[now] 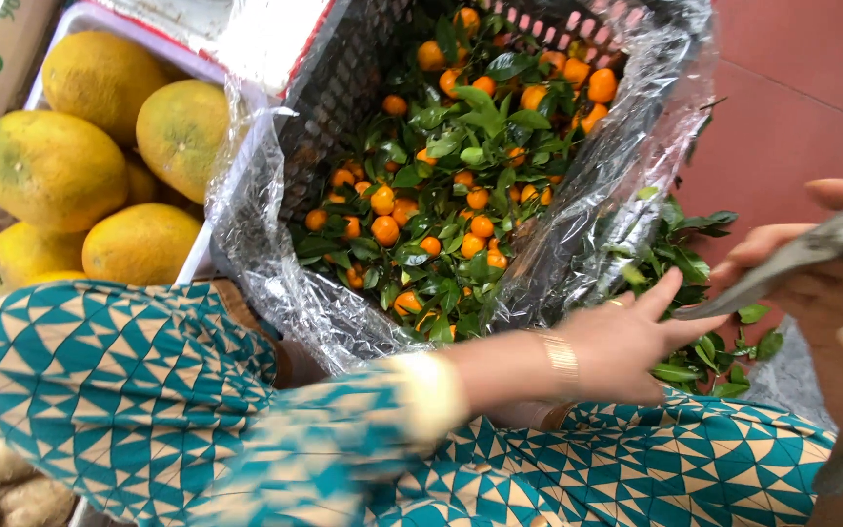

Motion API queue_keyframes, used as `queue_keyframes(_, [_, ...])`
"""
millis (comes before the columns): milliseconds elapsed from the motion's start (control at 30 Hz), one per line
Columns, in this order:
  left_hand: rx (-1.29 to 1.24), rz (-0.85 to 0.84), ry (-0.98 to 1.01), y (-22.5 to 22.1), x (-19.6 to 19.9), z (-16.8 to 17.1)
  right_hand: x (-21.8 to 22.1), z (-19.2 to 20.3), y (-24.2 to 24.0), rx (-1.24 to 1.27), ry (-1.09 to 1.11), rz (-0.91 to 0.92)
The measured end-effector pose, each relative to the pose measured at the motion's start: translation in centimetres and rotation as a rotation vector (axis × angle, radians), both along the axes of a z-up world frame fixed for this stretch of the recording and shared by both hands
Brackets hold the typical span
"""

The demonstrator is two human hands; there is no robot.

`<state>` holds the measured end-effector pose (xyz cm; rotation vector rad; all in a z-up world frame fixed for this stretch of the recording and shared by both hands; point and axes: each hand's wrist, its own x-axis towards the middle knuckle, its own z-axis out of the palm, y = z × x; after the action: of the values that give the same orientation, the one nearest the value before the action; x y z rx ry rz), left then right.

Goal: Trimming stems and leaves from kumquats using garden shears at a fruit processing area.

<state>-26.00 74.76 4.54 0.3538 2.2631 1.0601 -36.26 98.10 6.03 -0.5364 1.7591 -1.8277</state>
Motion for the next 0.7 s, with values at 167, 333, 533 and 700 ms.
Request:
queue_keyframes(167, [-0.129, 0.375, 0.082, -16.9, -1.3, 1.2, 4.0, 10.6, -12.4, 0.176, -0.182, -0.121])
queue_keyframes(333, [-0.573, 0.077, 0.270, -19.3, 0.7, -18.1, 3.8, 13.0, -16.3, 0.247, -0.268, -0.190])
queue_keyframes(533, [-0.674, -0.061, 0.458, -19.0, 1.2, -21.8, 3.5, 11.6, -16.3, 0.214, -0.332, -0.192])
queue_keyframes(700, [-0.538, -0.115, 0.480, -19.1, 2.1, -20.3, 3.1, 11.3, -17.1, 0.255, -0.311, -0.245])
